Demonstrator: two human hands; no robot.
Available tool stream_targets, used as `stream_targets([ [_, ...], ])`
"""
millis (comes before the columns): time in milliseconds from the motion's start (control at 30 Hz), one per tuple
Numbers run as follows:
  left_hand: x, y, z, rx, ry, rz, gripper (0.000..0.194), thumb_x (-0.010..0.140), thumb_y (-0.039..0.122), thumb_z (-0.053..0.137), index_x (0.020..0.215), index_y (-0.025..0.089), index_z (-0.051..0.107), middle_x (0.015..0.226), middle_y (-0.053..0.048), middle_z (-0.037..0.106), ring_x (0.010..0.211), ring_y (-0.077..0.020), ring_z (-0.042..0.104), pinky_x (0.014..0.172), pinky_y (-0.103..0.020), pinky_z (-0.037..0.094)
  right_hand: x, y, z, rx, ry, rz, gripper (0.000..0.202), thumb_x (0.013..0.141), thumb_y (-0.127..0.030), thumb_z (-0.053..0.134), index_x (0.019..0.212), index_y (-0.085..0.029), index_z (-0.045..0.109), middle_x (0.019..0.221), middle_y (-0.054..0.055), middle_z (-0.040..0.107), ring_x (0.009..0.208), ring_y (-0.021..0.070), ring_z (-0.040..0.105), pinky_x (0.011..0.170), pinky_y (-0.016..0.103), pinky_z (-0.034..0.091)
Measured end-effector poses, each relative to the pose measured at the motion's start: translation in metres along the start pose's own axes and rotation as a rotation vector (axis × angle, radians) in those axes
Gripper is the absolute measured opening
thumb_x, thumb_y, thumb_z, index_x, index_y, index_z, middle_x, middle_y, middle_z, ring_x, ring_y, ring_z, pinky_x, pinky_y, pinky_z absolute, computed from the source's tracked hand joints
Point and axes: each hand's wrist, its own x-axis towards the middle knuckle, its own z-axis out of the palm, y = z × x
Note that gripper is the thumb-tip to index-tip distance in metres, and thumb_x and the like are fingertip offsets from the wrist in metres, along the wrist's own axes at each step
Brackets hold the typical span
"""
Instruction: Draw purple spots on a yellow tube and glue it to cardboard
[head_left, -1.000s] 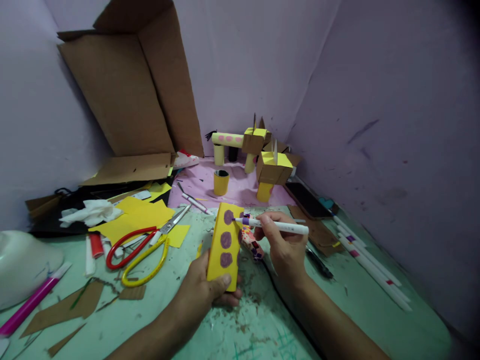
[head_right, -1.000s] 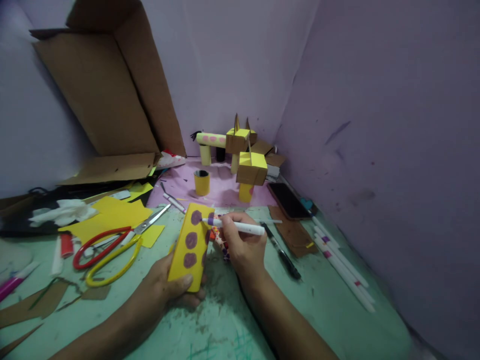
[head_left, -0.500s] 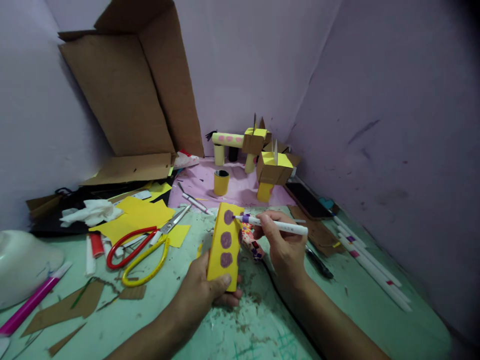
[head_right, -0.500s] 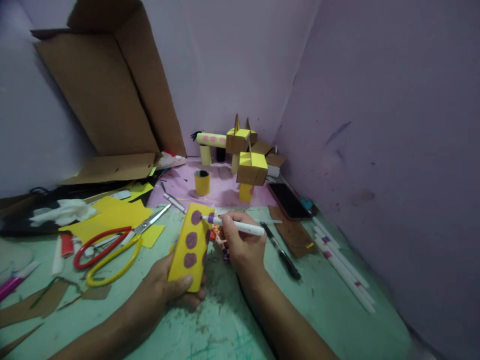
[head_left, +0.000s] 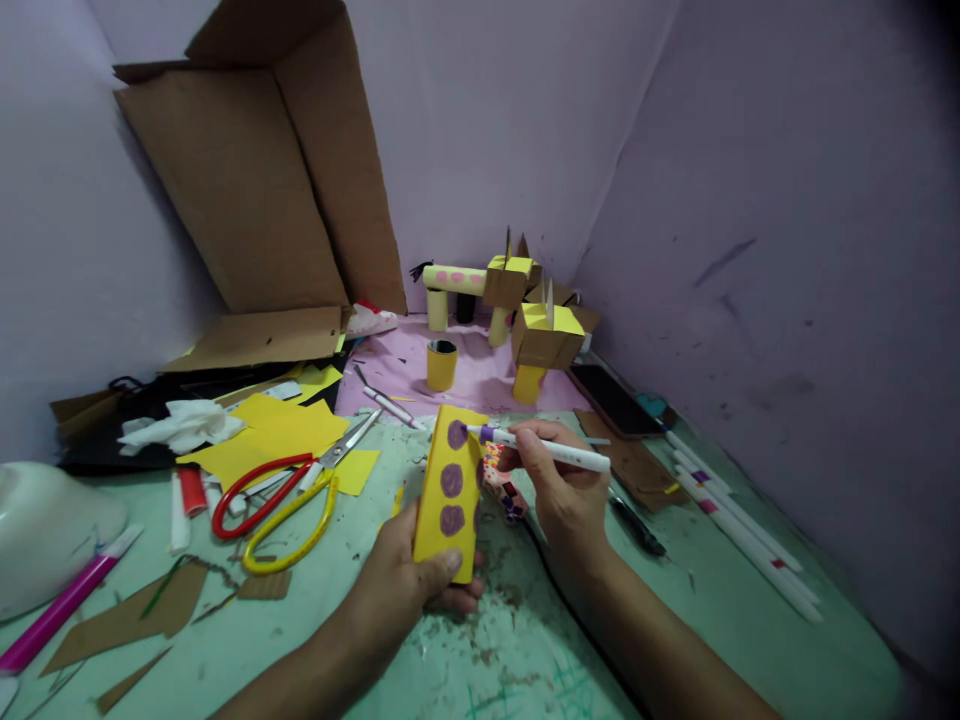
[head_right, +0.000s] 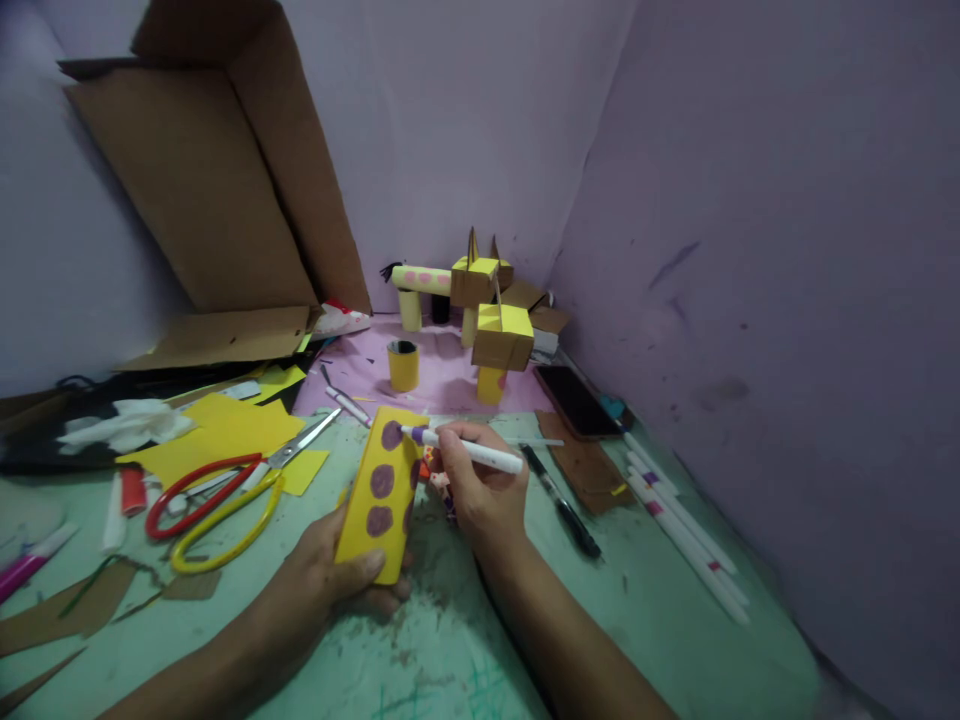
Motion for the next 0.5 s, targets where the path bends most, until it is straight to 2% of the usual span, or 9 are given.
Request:
stream_targets([
  [200,-0.0002,0.0007,0.0003,0.012,-0.001,0.003,0.057,0.063,0.034,0.077,0.109,0.01,0.052,0.081,-0.01,0.066,0.065,-0.0215,0.066,0.055,-0.029,0.055,-0.0014,0.0033,-0.0023,-0.022,-0.061,0.004,0.016,0.081,-0.031,0.064,0.073,-0.017,0.066,0.052,-0.001,0.065,0.042,0.0114,0.057,0.039,0.022,0.046],
  [500,-0.0003,0.001,0.0018,0.004,0.021,-0.006,0.055,0.062,0.032,0.076,0.107,0.01,0.052,0.08,-0.01,0.067,0.064,-0.0216,0.066,0.053,-0.029,0.054,-0.001,0.0052,-0.003,-0.023,-0.074,-0.013,0.015,0.081,-0.031,0.065,0.076,-0.017,0.067,0.052,-0.002,0.065,0.041,0.0118,0.057,0.039,0.023,0.046],
])
